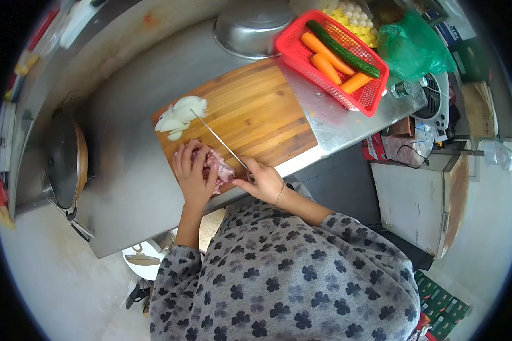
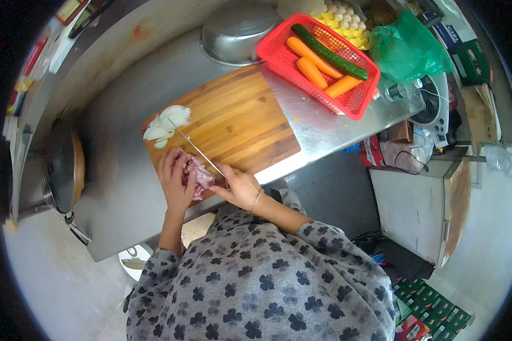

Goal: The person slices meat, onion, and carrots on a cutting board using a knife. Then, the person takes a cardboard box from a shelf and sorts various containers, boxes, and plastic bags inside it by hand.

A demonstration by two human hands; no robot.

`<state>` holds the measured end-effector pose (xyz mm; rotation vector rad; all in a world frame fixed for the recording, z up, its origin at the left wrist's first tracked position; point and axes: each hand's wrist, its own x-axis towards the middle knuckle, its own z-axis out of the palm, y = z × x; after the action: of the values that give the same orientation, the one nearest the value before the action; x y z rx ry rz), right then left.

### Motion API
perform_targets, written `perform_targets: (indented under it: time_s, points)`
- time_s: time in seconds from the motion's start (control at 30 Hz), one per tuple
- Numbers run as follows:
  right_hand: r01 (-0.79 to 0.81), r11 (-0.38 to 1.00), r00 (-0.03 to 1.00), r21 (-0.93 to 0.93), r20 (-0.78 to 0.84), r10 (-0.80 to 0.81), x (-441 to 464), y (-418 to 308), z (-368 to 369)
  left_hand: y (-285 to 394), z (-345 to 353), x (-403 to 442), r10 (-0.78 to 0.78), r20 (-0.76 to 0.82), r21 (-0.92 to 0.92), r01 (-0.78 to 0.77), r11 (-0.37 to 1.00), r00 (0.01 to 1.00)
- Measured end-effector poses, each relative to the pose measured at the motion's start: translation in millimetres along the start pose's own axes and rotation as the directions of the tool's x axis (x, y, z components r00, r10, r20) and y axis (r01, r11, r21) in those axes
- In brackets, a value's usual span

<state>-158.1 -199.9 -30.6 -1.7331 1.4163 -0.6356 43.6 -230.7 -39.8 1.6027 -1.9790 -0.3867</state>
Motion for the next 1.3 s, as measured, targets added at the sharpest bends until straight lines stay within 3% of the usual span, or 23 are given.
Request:
perform_targets:
  time_s: [0.07, 0.1, 0.13, 0.2, 0.27, 0.33, 0.43, 0.5, 0.57, 0.63, 0.67, 0.73, 0.87, 0.93, 0.97, 1.03, 1.13, 1.2, 1.23, 1.3]
  points:
    - [-0.056, 0.998, 0.998, 0.034, 0.019, 0.056, -5, -5, -14, -12, -7, -8, 0.093, 0.267, 0.095, -0.122, 0.988, 0.959]
    - [-0.112, 0.991, 0.993, 0.067, 0.051, 0.108, -8, -6, -22, -16, -13, -11, 0.059, 0.284, 0.138, -0.102, 0.985, 0.957]
    - [-0.097, 0.993, 0.995, 0.068, 0.039, 0.094, -11, -8, -28, -18, -23, -10, 0.069, 0.272, 0.145, -0.112, 0.983, 0.960]
    - [-0.063, 0.994, 0.996, 0.093, -0.056, 0.068, -19, -13, -41, -18, -46, -7, -0.006, 0.104, 0.116, -0.007, 0.993, 0.995]
    - [-0.011, 0.998, 0.992, 0.054, -0.121, 0.017, -29, -17, -54, -13, -52, -2, 0.010, -0.009, 0.207, -0.008, 0.978, 1.000]
    - [-0.069, 0.995, 0.973, 0.077, -0.215, 0.084, -43, -21, -60, 0, -55, 13, -0.019, 0.004, 0.029, 0.019, 0.999, 1.000]
    - [-0.030, 0.999, 0.910, 0.027, -0.412, 0.039, -61, -13, -69, 23, -33, 64, 0.208, 0.059, -0.228, -0.190, 0.955, 0.976]
    - [-0.107, 0.994, 0.876, -0.015, -0.475, 0.087, -64, -11, -86, 36, 1, 110, 0.328, 0.072, -0.320, -0.290, 0.902, 0.942]
    - [-0.149, 0.988, 0.821, -0.036, -0.562, 0.103, -74, -10, -95, 44, 37, 143, 0.336, 0.221, -0.397, -0.231, 0.888, 0.915]
    - [-0.282, 0.956, 0.765, 0.082, -0.582, 0.275, -89, -5, -98, 52, 62, 165, 0.313, 0.477, -0.251, -0.215, 0.944, 0.821]
    - [-0.267, 0.962, 0.745, 0.056, -0.622, 0.242, -95, -3, -99, 58, 73, 169, 0.316, 0.468, -0.249, -0.220, 0.943, 0.825]
    - [-0.288, 0.937, 0.711, 0.195, -0.612, 0.346, -94, 17, -101, 66, 101, 180, 0.174, 0.687, -0.226, -0.021, 0.974, 0.705]
    - [-0.254, 0.951, 0.707, 0.177, -0.637, 0.307, -96, 7, -100, 73, 98, 174, 0.080, 0.645, -0.141, 0.015, 0.990, 0.760]
    - [-0.260, 0.921, 0.720, 0.289, -0.578, 0.384, -89, 4, -102, 62, 94, 183, 0.175, 0.757, -0.421, 0.264, 0.868, 0.630]
    - [-0.261, 0.921, 0.725, 0.288, -0.571, 0.384, -87, -1, -101, 57, 77, 185, 0.169, 0.757, -0.419, 0.270, 0.867, 0.632]
    - [-0.245, 0.918, 0.750, 0.313, -0.539, 0.384, -79, -4, -100, 65, -3, 188, 0.291, 0.863, -0.488, 0.531, 0.693, 0.414]
    - [-0.164, 0.962, 0.842, 0.220, -0.476, 0.253, -72, 13, -95, 20, -47, 155, 0.325, 0.813, -0.564, 0.518, 0.643, 0.482]
    - [-0.119, 0.983, 0.897, 0.139, -0.409, 0.166, -65, 14, -96, -10, -68, 113, 0.247, 0.680, -0.664, 0.438, 0.606, 0.690]
    - [-0.071, 0.996, 0.929, 0.062, -0.360, 0.089, -59, 13, -96, -24, -77, 90, 0.214, 0.670, -0.665, 0.446, 0.599, 0.711]
    - [-0.091, 0.995, 0.973, 0.038, -0.209, 0.097, -50, 7, -100, -47, -86, 42, 0.024, 0.518, -0.365, 0.196, 0.910, 0.855]
